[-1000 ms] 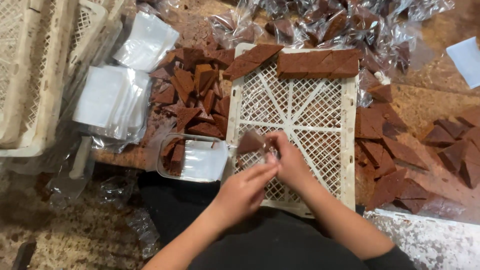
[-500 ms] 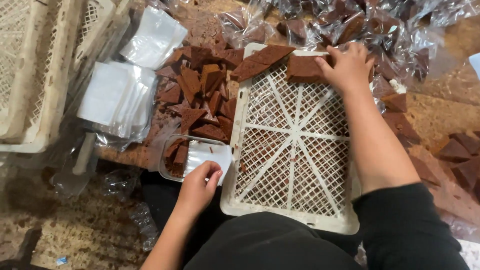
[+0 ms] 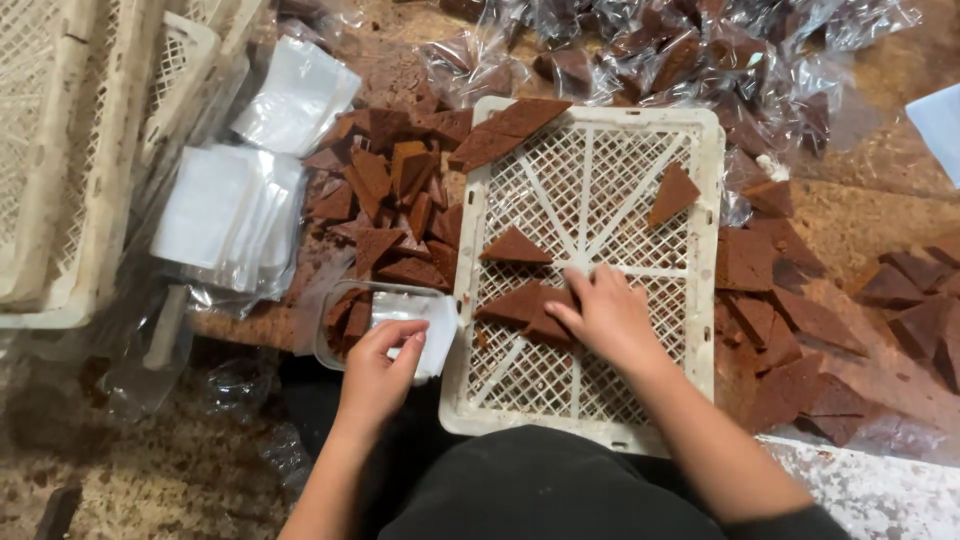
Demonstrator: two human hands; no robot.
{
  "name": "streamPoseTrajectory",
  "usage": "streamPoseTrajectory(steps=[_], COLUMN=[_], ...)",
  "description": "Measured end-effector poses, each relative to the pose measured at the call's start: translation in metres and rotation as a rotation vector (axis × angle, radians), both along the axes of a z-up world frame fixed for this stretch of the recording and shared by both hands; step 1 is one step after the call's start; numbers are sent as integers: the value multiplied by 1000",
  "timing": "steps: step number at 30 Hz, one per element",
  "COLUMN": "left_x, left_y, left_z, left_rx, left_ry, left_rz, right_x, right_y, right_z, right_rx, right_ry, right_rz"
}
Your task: The person repeatedly picks triangular brownie pieces from a white tray and places them into clear plastic bags. They arrange the pieces and seal the bags, then set the filled bags aside. The process continues with multiple brownie pieces throughout the clip.
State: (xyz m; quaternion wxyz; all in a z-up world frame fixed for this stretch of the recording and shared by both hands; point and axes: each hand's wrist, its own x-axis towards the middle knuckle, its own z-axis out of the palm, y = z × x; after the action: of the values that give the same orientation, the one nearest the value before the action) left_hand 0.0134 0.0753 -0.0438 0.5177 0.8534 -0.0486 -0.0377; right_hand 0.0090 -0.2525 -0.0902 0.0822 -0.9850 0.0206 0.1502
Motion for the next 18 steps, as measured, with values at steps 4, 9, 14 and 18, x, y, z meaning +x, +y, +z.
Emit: streamPoseTrajectory(steps=[4,9,14,18], left_x=[-6,-12,-27,-29], left_y=[1,-11,-42,-63], left_z=[-11,10,61,45], left_rx=[-58,-11,191,187], left_ry=[-62,-292,-77,-278], left_rz=[44,-97,-374,-372], right_x=[-38,-59,-74,-79], right_y=[-14,-12,36,82], right_z=[-3,2,53,76], right_rx=[124,665,980,870], right_ry=[18,-319,-514,-289], right_rz=[55,-5,-33,218])
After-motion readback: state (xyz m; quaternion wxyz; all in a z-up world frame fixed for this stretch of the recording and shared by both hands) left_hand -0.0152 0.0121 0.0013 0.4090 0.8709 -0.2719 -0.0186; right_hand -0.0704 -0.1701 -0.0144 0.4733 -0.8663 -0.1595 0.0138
